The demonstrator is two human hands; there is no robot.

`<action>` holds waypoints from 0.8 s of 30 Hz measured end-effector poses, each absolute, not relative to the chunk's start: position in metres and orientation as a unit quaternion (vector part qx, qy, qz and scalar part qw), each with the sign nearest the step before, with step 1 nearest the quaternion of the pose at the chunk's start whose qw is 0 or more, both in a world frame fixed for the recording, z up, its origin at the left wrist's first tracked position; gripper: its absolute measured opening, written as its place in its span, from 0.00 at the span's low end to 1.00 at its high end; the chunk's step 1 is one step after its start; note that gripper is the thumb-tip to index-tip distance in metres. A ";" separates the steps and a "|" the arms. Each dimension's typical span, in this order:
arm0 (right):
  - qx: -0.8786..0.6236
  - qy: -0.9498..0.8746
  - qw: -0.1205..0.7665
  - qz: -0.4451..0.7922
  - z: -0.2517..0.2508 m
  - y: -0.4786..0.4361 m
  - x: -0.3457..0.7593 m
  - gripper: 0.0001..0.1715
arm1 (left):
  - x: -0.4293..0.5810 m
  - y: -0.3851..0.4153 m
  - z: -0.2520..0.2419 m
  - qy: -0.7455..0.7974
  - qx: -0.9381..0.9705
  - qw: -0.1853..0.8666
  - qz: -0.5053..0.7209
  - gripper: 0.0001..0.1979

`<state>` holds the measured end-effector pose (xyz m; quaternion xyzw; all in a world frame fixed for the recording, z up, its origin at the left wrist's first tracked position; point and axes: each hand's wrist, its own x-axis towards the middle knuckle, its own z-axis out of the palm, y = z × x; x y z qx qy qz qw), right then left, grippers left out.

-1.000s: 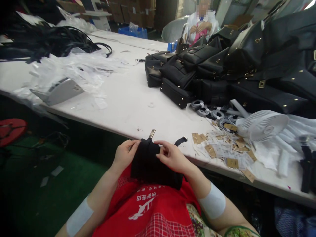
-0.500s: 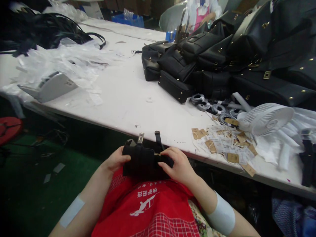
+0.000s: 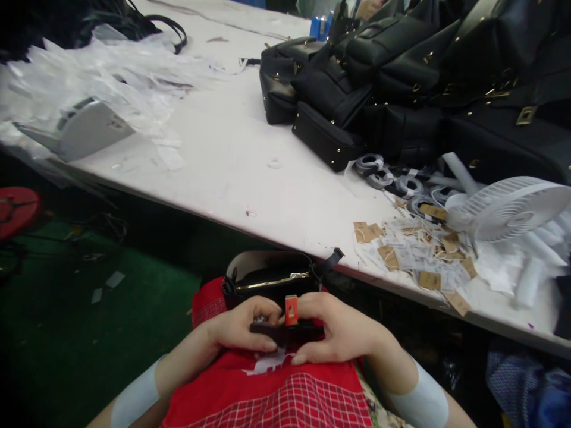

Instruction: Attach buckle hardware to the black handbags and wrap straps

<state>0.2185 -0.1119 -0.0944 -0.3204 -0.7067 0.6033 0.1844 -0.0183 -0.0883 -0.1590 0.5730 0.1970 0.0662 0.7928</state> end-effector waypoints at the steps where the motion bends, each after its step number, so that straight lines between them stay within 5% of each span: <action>1: -0.306 -0.705 0.174 0.616 -0.095 -0.112 0.217 0.20 | -0.016 -0.089 -0.159 0.195 0.573 0.794 0.057 0.24; 4: -0.277 -0.696 0.134 0.649 -0.099 -0.113 0.217 0.13 | -0.007 -0.092 -0.157 0.170 0.578 0.798 0.024 0.27; 9: -0.340 -0.647 0.126 0.670 -0.110 -0.117 0.219 0.17 | 0.000 -0.088 -0.149 0.255 0.499 0.824 0.091 0.31; 13: -0.394 -0.581 0.171 0.691 -0.120 -0.119 0.209 0.21 | 0.006 -0.085 -0.145 0.422 0.458 0.755 0.206 0.25; 18: -0.368 -0.536 0.187 0.736 -0.130 -0.119 0.205 0.24 | 0.013 -0.081 -0.137 0.431 0.446 0.754 0.219 0.22; 24: -0.364 -0.499 0.180 0.765 -0.134 -0.116 0.206 0.26 | 0.017 -0.064 -0.120 0.439 0.647 0.587 0.211 0.08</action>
